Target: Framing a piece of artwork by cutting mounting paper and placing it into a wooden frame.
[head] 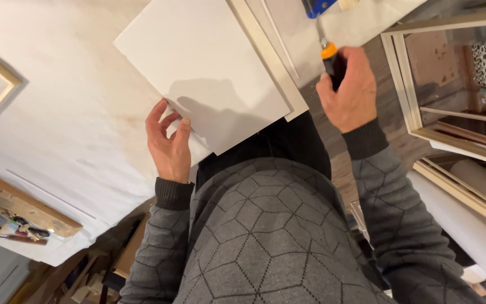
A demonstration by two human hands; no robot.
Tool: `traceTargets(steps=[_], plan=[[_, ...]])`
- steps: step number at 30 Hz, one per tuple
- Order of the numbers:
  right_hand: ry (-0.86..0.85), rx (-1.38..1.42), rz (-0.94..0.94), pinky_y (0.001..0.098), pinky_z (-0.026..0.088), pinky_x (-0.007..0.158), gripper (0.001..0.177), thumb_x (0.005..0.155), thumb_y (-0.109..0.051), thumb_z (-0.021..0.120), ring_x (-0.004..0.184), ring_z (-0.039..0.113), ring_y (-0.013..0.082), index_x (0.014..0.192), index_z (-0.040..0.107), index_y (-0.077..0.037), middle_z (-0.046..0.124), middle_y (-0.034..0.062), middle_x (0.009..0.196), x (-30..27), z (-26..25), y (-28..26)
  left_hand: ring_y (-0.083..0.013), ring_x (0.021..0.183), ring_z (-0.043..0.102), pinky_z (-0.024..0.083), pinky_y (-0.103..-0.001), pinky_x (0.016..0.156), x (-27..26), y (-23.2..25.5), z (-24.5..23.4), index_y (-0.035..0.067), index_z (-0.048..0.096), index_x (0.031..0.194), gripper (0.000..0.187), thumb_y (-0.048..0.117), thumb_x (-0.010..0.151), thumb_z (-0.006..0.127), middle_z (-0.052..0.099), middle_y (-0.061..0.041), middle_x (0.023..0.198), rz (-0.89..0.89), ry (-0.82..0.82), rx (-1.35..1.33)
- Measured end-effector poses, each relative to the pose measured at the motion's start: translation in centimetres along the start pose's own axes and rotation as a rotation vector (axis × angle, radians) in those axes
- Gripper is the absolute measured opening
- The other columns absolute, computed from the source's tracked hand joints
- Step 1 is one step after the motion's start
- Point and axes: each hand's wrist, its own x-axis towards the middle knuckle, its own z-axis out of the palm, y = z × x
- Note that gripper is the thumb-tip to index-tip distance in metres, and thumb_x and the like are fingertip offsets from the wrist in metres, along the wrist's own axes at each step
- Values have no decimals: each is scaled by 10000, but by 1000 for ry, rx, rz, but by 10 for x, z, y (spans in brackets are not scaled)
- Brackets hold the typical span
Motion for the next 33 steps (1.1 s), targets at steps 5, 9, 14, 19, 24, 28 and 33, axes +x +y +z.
traceTargets(steps=[5, 9, 14, 19, 24, 28, 33], plan=[[-67, 221, 301, 428, 533, 792, 297, 957, -123, 709, 863, 666, 362, 1185, 562, -2, 663, 160, 980, -28, 7, -11, -248, 1287, 590, 624, -370, 910, 2, 1, 3, -4, 436, 1475, 539, 53, 984, 651, 468, -144, 1551, -3, -7, 27], [-121, 257, 430, 380, 541, 763, 262, 940, -182, 746, 828, 710, 301, 1103, 637, -8, 713, 144, 896, -46, 15, -22, -246, 1287, 583, 621, -364, 906, 3, 3, 4, -6, 430, 1474, 539, 46, 985, 650, 457, -142, 1557, 11, -19, 20], [-105, 372, 570, 331, 541, 745, 255, 928, -203, 749, 790, 689, 200, 1076, 662, -15, 714, 95, 868, -52, 25, -24, -238, 1272, 591, 607, -347, 883, 6, 7, 8, -3, 440, 1472, 528, 56, 994, 657, 475, -136, 1529, 7, -26, 49], [-101, 448, 627, 288, 511, 702, 252, 933, -191, 747, 739, 589, 133, 1081, 661, -6, 636, 46, 808, -56, 32, -18, -232, 1257, 595, 600, -351, 882, 5, 15, 10, 3, 462, 1450, 509, 57, 985, 664, 478, -129, 1510, -13, -8, 97], [-118, 510, 644, 274, 489, 659, 269, 975, -218, 730, 707, 591, 102, 1158, 694, -24, 628, 18, 780, -53, 26, -16, -282, 1403, 503, 562, -421, 1019, 7, 16, 12, -4, 507, 1461, 537, 38, 967, 714, 405, -150, 1580, 265, 10, 513], [-98, 619, 725, 261, 499, 623, 335, 984, -240, 692, 666, 598, 82, 1253, 675, -42, 655, 2, 807, -47, 4, -18, -342, 1526, 362, 442, -497, 1229, 27, 21, 28, 0, 498, 1493, 614, 84, 952, 775, 352, -150, 1641, 440, -45, 687], [-29, 801, 536, 214, 518, 704, 364, 1066, -140, 629, 758, 602, 42, 1408, 592, -21, 720, 31, 955, -29, -43, -50, -390, 1610, 78, 180, -617, 1299, 73, 38, 60, -50, 294, 1639, 1066, 443, 911, 898, 94, -189, 1735, 663, -232, 935]])
